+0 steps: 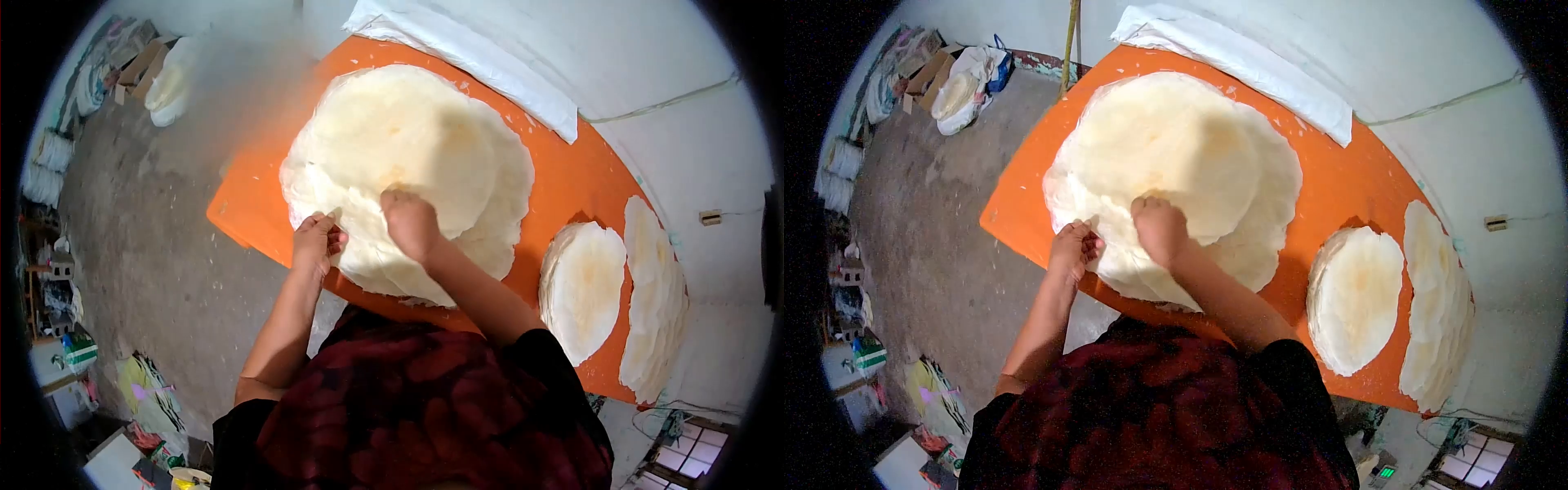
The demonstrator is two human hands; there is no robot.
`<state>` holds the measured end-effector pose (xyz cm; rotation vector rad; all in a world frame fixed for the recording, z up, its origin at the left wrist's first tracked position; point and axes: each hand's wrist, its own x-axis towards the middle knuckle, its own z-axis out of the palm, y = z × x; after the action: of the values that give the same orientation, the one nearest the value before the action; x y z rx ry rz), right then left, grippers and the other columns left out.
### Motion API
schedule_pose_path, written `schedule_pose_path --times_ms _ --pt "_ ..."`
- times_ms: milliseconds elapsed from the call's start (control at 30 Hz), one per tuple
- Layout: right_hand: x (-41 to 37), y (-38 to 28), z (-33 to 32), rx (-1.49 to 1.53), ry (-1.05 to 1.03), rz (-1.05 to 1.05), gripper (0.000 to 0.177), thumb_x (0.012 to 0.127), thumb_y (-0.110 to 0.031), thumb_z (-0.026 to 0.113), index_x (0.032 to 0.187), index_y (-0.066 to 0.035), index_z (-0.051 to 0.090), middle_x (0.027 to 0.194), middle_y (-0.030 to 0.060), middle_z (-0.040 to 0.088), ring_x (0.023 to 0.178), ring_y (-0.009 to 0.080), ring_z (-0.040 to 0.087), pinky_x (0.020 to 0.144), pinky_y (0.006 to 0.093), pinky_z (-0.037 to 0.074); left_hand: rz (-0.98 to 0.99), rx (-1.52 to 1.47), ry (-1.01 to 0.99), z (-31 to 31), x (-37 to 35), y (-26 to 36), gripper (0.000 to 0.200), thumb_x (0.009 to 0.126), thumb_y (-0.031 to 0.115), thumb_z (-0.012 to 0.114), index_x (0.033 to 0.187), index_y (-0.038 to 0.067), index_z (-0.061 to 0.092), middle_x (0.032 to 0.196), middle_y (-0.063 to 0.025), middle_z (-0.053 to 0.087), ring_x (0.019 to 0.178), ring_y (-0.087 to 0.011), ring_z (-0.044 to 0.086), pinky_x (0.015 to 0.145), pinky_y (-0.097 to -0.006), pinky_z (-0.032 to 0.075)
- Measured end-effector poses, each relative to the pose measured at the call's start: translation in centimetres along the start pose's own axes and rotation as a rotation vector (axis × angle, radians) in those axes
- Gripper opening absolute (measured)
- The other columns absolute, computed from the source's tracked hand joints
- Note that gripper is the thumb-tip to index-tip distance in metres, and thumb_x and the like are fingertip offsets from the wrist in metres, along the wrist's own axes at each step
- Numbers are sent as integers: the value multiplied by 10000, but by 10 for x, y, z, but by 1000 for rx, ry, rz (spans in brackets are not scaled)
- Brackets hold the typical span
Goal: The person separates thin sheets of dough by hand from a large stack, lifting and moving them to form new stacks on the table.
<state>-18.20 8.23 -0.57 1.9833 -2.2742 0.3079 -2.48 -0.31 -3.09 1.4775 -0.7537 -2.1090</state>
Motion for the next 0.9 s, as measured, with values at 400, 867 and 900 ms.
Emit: schedule_pose_path --times_ms 400,867,900 --pt "8 25 -37 59 299 129 61 710 -49 476 764 -76 478 683 89 545 637 261 574 512 366 458 843 551 188 -7 10 -18 76 815 38 500 877 49 456 768 -76 521 648 -148 533 573 -282 461" --pt "6 17 21 28 40 120 65 711 -95 486 768 -65 498 766 91 555 741 235 584 556 343 474 -91 -75 -143 46 21 4 112 880 97 439 838 9 493 710 -103 566 589 -174 546 517 -253 448" --pt "8 16 21 13 37 117 65 711 -93 487 769 -66 498 765 91 556 735 237 584 560 349 475 -90 -58 -142 46 23 4 107 878 92 444 823 13 492 700 -101 566 576 -167 538 504 -249 437"
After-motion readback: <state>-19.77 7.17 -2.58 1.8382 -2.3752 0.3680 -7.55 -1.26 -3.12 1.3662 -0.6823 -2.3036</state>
